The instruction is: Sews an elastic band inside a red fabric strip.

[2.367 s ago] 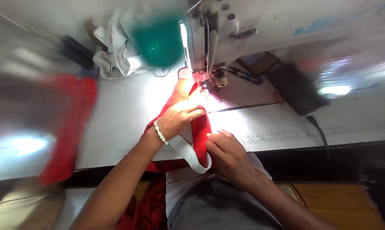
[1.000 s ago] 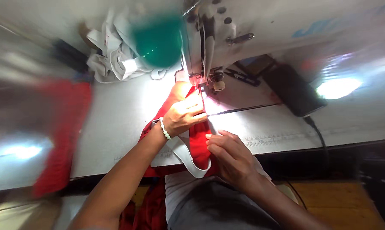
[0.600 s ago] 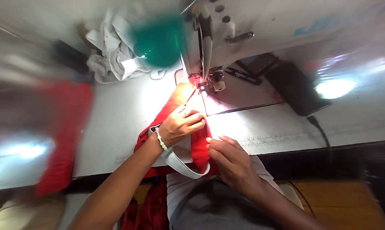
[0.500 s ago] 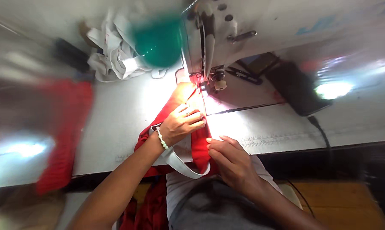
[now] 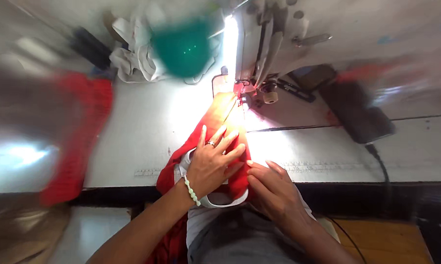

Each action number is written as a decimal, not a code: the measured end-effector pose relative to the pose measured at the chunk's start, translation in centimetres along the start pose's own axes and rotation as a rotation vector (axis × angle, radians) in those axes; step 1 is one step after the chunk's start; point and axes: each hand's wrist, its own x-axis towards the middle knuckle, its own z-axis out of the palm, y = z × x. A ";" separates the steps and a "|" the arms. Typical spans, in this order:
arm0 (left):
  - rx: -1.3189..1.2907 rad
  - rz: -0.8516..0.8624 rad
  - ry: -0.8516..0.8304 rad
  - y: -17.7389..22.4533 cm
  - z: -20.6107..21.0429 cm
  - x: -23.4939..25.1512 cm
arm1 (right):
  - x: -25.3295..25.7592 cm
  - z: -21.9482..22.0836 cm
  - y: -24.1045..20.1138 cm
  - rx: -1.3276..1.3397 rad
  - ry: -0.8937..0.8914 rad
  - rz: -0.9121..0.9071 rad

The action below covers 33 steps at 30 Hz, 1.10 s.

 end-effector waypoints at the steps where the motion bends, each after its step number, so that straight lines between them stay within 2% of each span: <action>1: 0.000 0.000 0.002 -0.1 0.0 -0.1 | 0.1 0.0 0.0 -0.002 -0.001 0.001; 16: 0.018 0.058 -0.079 -5.5 -0.4 5.5 | 5.9 1.6 3.6 -0.091 -0.023 -0.035; 21: 0.071 0.112 0.002 -6.3 -0.1 7.0 | 6.9 1.8 5.1 -0.081 -0.056 -0.036; 26: -0.007 0.160 0.038 -4.1 -0.2 5.3 | 6.8 1.5 5.6 -0.048 -0.070 -0.062; 29: -0.003 0.107 0.031 -2.6 -0.1 3.1 | 6.6 1.4 5.5 -0.052 -0.072 -0.074; 33: 0.013 0.070 0.009 -2.5 -0.1 2.8 | 6.8 1.3 5.6 -0.064 -0.066 -0.100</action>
